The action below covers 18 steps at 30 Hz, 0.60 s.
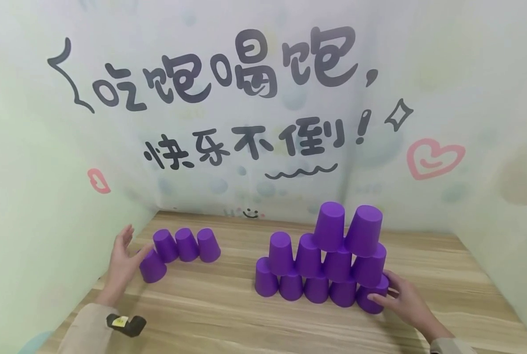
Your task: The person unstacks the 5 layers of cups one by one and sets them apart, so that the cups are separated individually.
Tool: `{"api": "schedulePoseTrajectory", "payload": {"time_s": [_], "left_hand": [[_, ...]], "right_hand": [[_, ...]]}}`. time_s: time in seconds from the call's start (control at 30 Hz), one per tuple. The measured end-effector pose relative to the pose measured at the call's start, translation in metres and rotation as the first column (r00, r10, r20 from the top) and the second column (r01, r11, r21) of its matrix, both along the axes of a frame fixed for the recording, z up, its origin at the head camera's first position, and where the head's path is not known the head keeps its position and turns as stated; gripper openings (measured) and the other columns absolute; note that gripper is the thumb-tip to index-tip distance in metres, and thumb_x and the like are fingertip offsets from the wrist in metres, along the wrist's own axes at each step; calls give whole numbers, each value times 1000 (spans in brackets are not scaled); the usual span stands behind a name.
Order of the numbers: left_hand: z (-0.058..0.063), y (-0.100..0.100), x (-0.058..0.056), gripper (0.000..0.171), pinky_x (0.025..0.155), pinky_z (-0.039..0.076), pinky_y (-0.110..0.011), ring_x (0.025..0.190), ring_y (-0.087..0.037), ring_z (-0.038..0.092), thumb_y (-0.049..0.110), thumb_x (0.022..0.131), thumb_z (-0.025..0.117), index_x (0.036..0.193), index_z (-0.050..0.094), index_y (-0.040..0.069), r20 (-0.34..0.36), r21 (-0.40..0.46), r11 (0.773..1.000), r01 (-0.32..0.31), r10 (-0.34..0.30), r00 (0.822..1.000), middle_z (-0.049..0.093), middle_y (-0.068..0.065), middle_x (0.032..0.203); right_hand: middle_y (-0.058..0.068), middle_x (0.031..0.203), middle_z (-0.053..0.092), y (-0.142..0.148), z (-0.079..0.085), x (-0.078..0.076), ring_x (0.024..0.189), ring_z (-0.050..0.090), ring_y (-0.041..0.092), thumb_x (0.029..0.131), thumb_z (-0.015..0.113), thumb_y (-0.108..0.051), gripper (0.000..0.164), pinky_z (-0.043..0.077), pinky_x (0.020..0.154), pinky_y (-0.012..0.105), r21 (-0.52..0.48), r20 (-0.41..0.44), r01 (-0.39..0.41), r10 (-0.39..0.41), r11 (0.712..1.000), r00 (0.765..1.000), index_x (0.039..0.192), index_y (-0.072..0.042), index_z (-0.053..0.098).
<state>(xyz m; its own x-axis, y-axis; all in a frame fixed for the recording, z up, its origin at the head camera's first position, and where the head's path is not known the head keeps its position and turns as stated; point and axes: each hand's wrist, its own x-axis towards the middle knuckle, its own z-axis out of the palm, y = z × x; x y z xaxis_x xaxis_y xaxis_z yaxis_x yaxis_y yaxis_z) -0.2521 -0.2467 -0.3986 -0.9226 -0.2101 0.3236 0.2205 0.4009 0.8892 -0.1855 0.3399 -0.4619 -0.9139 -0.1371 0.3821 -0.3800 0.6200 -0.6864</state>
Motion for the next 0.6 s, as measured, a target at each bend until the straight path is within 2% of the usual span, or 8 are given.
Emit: {"api": "schedulePoseTrajectory", "payload": {"time_s": [0.07,0.17,0.27,0.33,0.4,0.5,0.53,0.6], "left_hand": [[18,16,1,77,105,14,-46,131,-31,15,16,82,63,140,14,3,-60,1,999,53,-53,997,20,-18,142],[39,47,2,73,106,14,-45,131,-30,16,10,82,63,138,18,1,-139,-5,987,162,-161,977,22,-18,141],[52,83,2,71,106,15,-43,130,-28,18,7,80,64,137,21,1,-194,-19,959,283,-281,940,23,-17,141],[63,110,6,70,107,15,-41,130,-28,19,5,80,64,136,22,-1,-206,-16,930,368,-363,909,24,-18,140],[77,136,13,70,106,16,-40,129,-27,22,3,79,65,136,24,-1,-190,-19,903,430,-425,885,26,-18,139],[95,173,23,69,105,21,-41,127,-28,26,2,79,64,135,25,-3,-172,-42,862,505,-504,847,29,-19,138],[99,184,23,68,104,24,-41,126,-28,28,2,78,64,135,26,-2,-176,-53,849,525,-526,832,30,-18,137],[98,204,17,68,101,28,-40,125,-25,30,6,79,65,135,28,1,-202,-83,818,569,-573,794,32,-14,137]], "right_hand": [[-30,96,47,0,0,0,83,52,-9,69,74,-4,53,51,65,18,3,3,5,-5,1000,1000,112,14,48],[-10,98,59,-1,1,0,83,52,-8,69,74,-4,54,51,64,19,10,4,13,-13,1000,1000,113,14,48],[17,98,61,-1,3,-1,83,52,-9,69,74,-3,54,52,64,20,15,8,19,-19,1000,1000,113,15,48],[25,97,59,-2,3,-1,82,52,-8,68,74,-3,55,52,64,20,18,10,24,-24,1000,1000,113,15,47],[25,97,59,-1,3,-1,82,52,-8,68,74,-3,54,52,64,20,18,12,19,-19,1000,1000,112,15,47],[2,96,62,0,2,-1,82,53,-8,68,74,-2,54,51,64,20,4,15,13,-13,1000,1000,112,14,48],[-5,96,61,0,2,-1,82,53,-8,68,73,-2,54,51,64,20,-1,14,6,-6,1000,1000,113,15,48],[-19,96,55,0,2,-1,81,53,-8,68,73,-1,54,51,64,19,-9,14,1,-1,1000,1000,113,15,48]]}}
